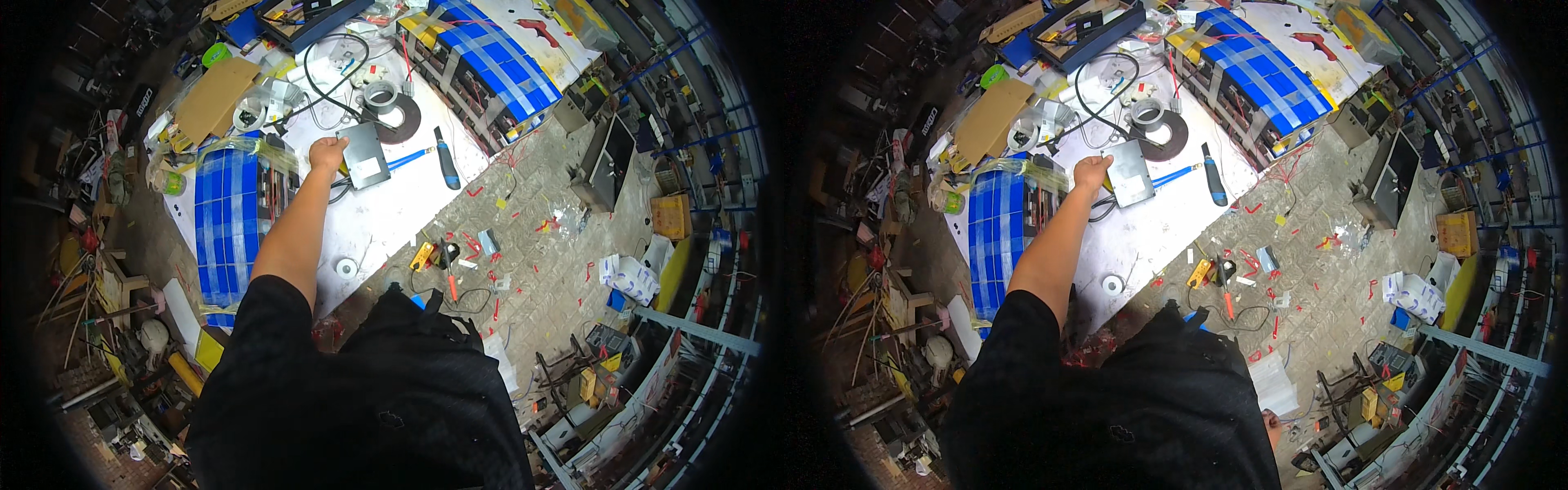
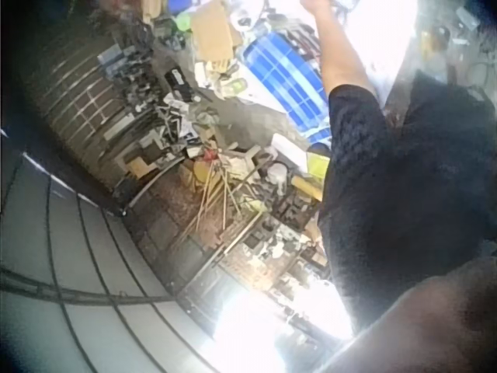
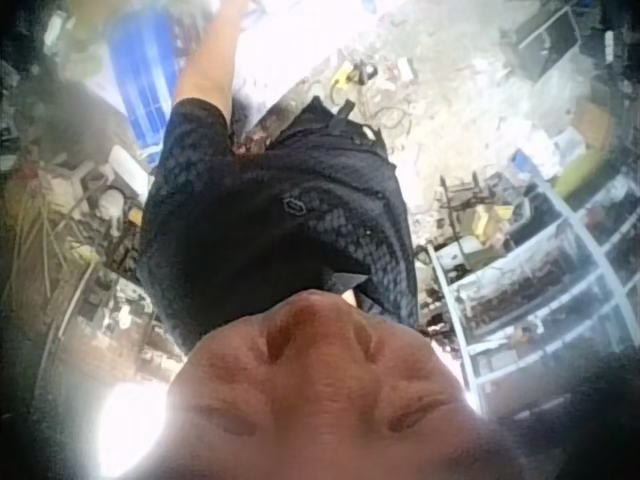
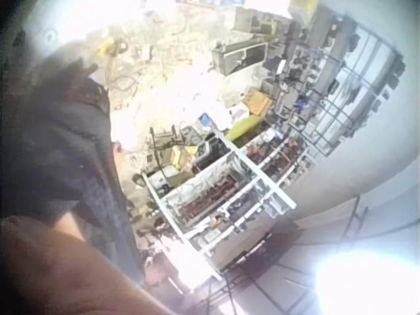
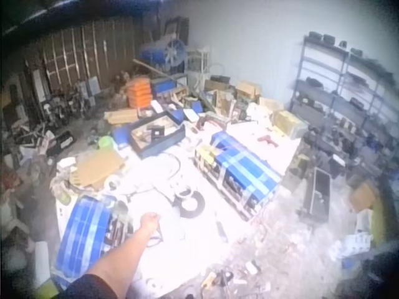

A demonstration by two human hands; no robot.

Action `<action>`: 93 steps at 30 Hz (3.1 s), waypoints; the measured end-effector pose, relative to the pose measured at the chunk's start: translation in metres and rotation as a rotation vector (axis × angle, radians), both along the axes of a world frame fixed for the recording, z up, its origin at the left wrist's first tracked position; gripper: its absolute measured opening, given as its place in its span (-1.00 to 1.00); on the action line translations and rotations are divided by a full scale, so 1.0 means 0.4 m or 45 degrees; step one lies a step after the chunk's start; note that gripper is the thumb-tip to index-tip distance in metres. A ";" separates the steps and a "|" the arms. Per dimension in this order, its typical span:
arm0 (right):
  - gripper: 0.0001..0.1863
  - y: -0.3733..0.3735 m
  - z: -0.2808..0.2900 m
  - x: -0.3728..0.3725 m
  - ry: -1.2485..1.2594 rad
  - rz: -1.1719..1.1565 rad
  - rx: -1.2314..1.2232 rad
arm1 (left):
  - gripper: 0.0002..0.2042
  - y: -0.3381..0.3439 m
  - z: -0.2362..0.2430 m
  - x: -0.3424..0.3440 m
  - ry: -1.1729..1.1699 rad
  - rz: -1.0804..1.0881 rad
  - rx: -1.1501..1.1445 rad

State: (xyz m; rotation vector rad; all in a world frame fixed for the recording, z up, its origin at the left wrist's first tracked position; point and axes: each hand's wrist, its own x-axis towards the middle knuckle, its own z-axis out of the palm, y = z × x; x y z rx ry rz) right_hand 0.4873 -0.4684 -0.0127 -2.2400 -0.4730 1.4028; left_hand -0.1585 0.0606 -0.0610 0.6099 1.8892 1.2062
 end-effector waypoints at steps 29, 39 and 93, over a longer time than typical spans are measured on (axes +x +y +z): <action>-0.79 0.055 -0.002 -0.001 0.015 0.090 -0.041 | -0.85 -0.440 0.065 0.185 -0.648 0.626 0.137; -0.78 0.063 -0.004 0.011 -0.006 0.120 -0.038 | -0.77 -0.381 0.026 0.209 -0.782 0.652 -0.014; -0.59 0.666 0.144 -0.259 0.186 0.505 0.401 | -0.72 -0.171 0.391 0.061 0.904 -1.055 0.164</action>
